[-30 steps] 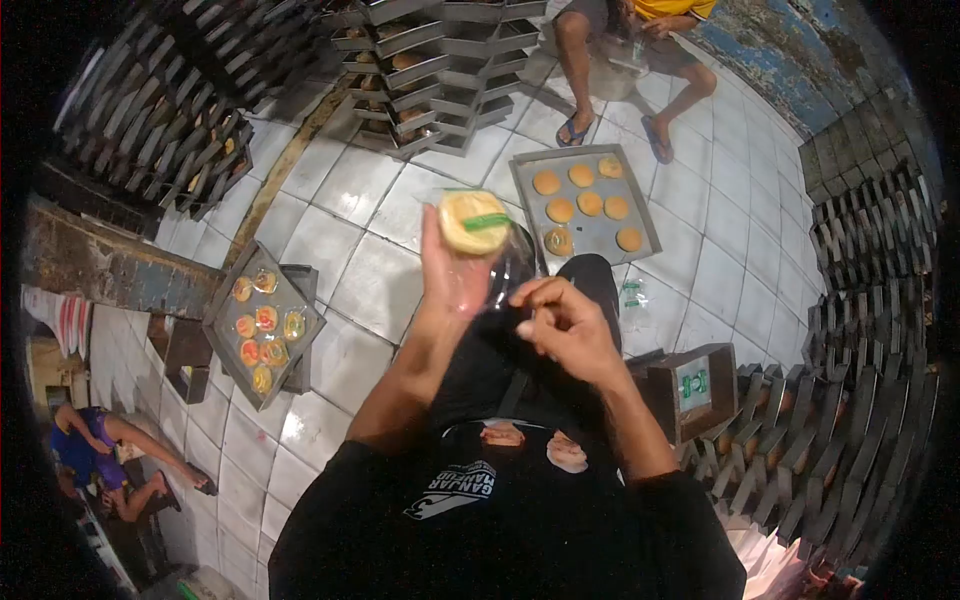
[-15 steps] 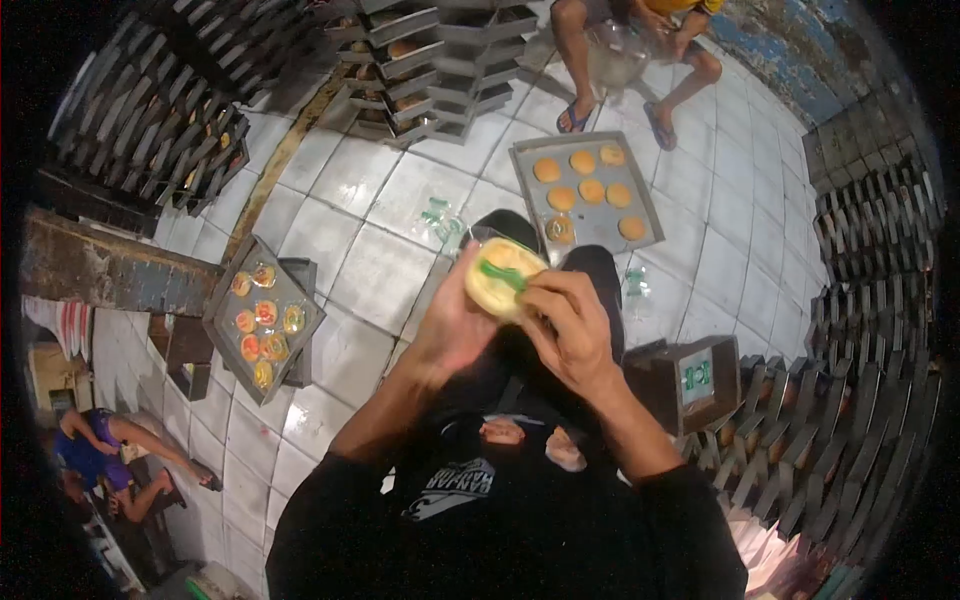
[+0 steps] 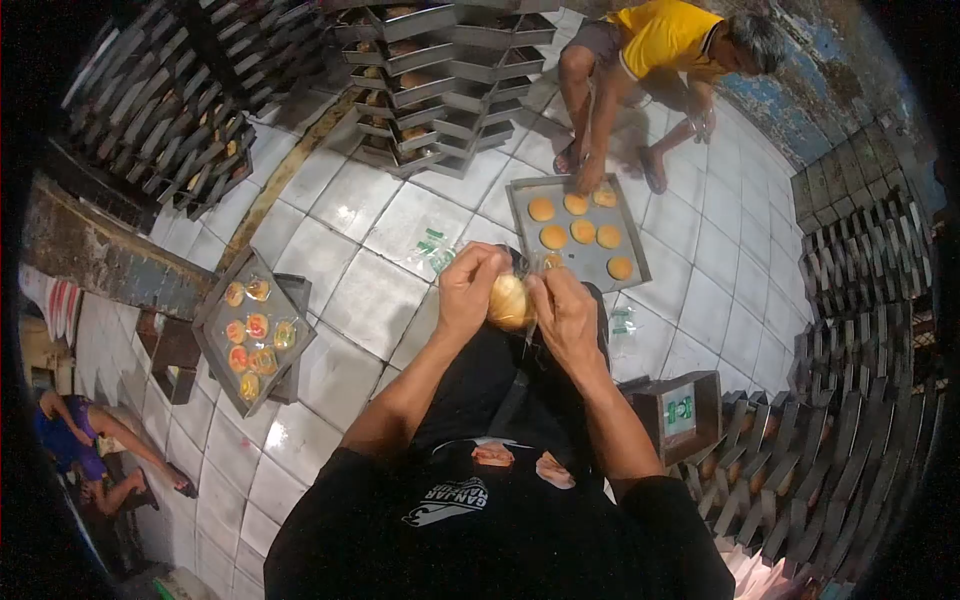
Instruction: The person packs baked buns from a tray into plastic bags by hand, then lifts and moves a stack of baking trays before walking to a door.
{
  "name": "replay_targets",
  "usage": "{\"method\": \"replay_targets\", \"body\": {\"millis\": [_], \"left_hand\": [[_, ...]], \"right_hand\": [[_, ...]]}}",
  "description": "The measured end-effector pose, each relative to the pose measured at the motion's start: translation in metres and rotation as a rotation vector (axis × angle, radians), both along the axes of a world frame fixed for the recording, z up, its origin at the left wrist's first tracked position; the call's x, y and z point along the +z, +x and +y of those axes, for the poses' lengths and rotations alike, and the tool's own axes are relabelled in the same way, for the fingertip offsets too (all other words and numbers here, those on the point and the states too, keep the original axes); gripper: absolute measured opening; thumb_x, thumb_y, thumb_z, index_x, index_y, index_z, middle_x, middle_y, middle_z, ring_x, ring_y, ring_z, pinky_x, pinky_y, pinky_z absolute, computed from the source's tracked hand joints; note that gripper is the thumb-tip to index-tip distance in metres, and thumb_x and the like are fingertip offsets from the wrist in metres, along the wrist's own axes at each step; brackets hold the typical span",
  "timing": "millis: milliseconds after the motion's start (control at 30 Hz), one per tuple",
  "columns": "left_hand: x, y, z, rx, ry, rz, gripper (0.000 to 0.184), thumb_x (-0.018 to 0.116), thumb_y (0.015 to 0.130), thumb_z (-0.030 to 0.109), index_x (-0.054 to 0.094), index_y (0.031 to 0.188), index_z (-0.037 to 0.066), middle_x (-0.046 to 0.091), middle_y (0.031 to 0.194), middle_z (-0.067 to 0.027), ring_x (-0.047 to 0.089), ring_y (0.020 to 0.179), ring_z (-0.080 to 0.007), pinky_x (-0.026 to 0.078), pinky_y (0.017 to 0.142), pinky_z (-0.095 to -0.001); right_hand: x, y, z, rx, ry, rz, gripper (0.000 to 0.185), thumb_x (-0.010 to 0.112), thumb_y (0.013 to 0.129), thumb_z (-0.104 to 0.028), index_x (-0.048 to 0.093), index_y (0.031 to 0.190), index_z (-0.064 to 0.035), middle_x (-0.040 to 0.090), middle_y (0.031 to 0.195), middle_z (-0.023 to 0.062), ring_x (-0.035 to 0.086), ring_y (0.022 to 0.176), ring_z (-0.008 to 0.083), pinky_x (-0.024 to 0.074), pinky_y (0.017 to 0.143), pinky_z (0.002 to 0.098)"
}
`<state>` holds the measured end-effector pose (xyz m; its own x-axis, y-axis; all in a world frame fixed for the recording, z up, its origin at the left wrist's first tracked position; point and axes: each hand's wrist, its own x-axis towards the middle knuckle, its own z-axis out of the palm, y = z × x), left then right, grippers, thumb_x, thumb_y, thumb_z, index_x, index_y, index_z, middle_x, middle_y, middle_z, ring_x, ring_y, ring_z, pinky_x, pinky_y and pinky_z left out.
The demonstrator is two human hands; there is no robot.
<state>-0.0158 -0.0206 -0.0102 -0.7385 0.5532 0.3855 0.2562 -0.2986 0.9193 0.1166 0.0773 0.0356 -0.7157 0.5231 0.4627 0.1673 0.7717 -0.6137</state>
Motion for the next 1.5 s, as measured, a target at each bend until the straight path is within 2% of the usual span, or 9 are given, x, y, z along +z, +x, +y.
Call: {"method": "replay_targets", "body": {"millis": [233, 300, 667, 767, 900, 1167, 1367, 1433, 1500], "left_hand": [[0.022, 0.008, -0.007, 0.032, -0.060, -0.565, 0.028, 0.052, 0.107, 0.025, 0.062, 0.091, 0.004, 0.061, 0.082, -0.0008, 0.055, 0.074, -0.0093, 0.046, 0.067, -0.0257], [0.010, -0.005, -0.005, 0.151, 0.033, -0.597, 0.030, 0.050, 0.108, 0.027, 0.061, 0.090, 0.005, 0.058, 0.080, 0.0006, 0.051, 0.072, -0.0087, 0.044, 0.067, -0.0258], [0.026, 0.003, -0.007, 0.085, -0.043, -0.566, 0.026, 0.052, 0.107, 0.021, 0.063, 0.091, 0.003, 0.062, 0.089, -0.0032, 0.055, 0.081, -0.0098, 0.046, 0.073, -0.0264], [0.017, -0.012, -0.015, 0.303, -0.168, 0.015, 0.025, 0.054, 0.105, 0.019, 0.063, 0.091, 0.000, 0.062, 0.100, -0.0055, 0.057, 0.091, -0.0133, 0.047, 0.080, -0.0296], [-0.040, 0.005, -0.056, 0.084, -0.184, -0.307, 0.025, 0.056, 0.102, 0.011, 0.063, 0.082, -0.003, 0.060, 0.108, -0.0084, 0.056, 0.090, -0.0158, 0.046, 0.082, -0.0297], [-0.032, 0.003, -0.035, -0.088, -0.236, -0.515, 0.017, 0.062, 0.097, 0.008, 0.067, 0.085, -0.002, 0.069, 0.098, -0.0042, 0.060, 0.089, -0.0098, 0.048, 0.080, -0.0243], [-0.021, 0.012, 0.015, -0.036, -0.347, -0.311, 0.032, 0.058, 0.097, 0.012, 0.061, 0.125, -0.004, 0.061, 0.133, -0.0182, 0.057, 0.122, -0.0249, 0.045, 0.105, -0.0351], [-0.015, 0.015, 0.013, -0.029, -0.484, 0.146, 0.036, 0.060, 0.097, 0.019, 0.061, 0.125, -0.004, 0.060, 0.134, -0.0208, 0.057, 0.124, -0.0301, 0.043, 0.108, -0.0387], [-0.023, 0.014, 0.012, -0.048, -0.484, 0.323, 0.039, 0.060, 0.097, 0.025, 0.061, 0.123, -0.004, 0.059, 0.134, -0.0240, 0.055, 0.125, -0.0373, 0.040, 0.110, -0.0429]], "right_hand": [[0.012, -0.002, 0.007, -0.017, -0.346, -0.003, 0.024, 0.057, 0.102, -0.018, 0.059, 0.086, -0.0003, 0.060, 0.073, 0.0144, 0.062, 0.062, 0.0287, 0.0481, 0.056, 0.0377], [0.004, -0.011, 0.019, 0.087, -0.999, 0.069, 0.033, 0.052, 0.106, -0.025, 0.057, 0.085, -0.0002, 0.057, 0.065, 0.0070, 0.058, 0.054, 0.0164, 0.0457, 0.051, 0.0309], [0.018, -0.011, 0.020, 0.060, -0.241, 0.028, 0.031, 0.063, 0.099, -0.023, 0.061, 0.081, 0.0018, 0.053, 0.063, -0.0013, 0.053, 0.061, 0.0101, 0.0412, 0.056, 0.0329], [-0.006, -0.003, 0.047, 0.014, -0.951, -0.051, 0.033, 0.064, 0.099, -0.025, 0.061, 0.077, -0.0013, 0.053, 0.064, -0.0032, 0.050, 0.056, 0.0112, 0.0375, 0.052, 0.0295], [-0.035, 0.028, 0.015, 0.106, -1.255, -0.077, 0.033, 0.064, 0.100, -0.029, 0.060, 0.076, -0.0066, 0.050, 0.062, -0.0037, 0.046, 0.052, 0.0071, 0.0351, 0.046, 0.0244], [-0.047, 0.033, -0.031, -0.001, -1.412, 0.233, 0.035, 0.069, 0.098, -0.024, 0.056, 0.120, 0.0002, 0.065, 0.110, 0.0094, 0.063, 0.096, 0.0137, 0.0584, 0.063, 0.0270], [-0.080, 0.043, 0.077, -0.268, -0.661, -0.012, 0.059, 0.074, 0.091, -0.021, 0.047, 0.137, 0.0050, 0.064, 0.123, 0.0224, 0.064, 0.112, 0.0296, 0.0486, 0.098, 0.0398], [-0.155, 0.064, 0.119, -0.445, -0.182, -0.055, 0.064, 0.073, 0.089, -0.020, 0.044, 0.141, 0.0034, 0.062, 0.128, 0.0275, 0.061, 0.119, 0.0375, 0.0479, 0.101, 0.0434], [-0.221, 0.102, 0.138, -0.580, -0.432, -0.139, 0.069, 0.072, 0.089, -0.022, 0.040, 0.145, 0.0023, 0.063, 0.125, 0.0290, 0.063, 0.117, 0.0381, 0.0489, 0.100, 0.0438]]}}
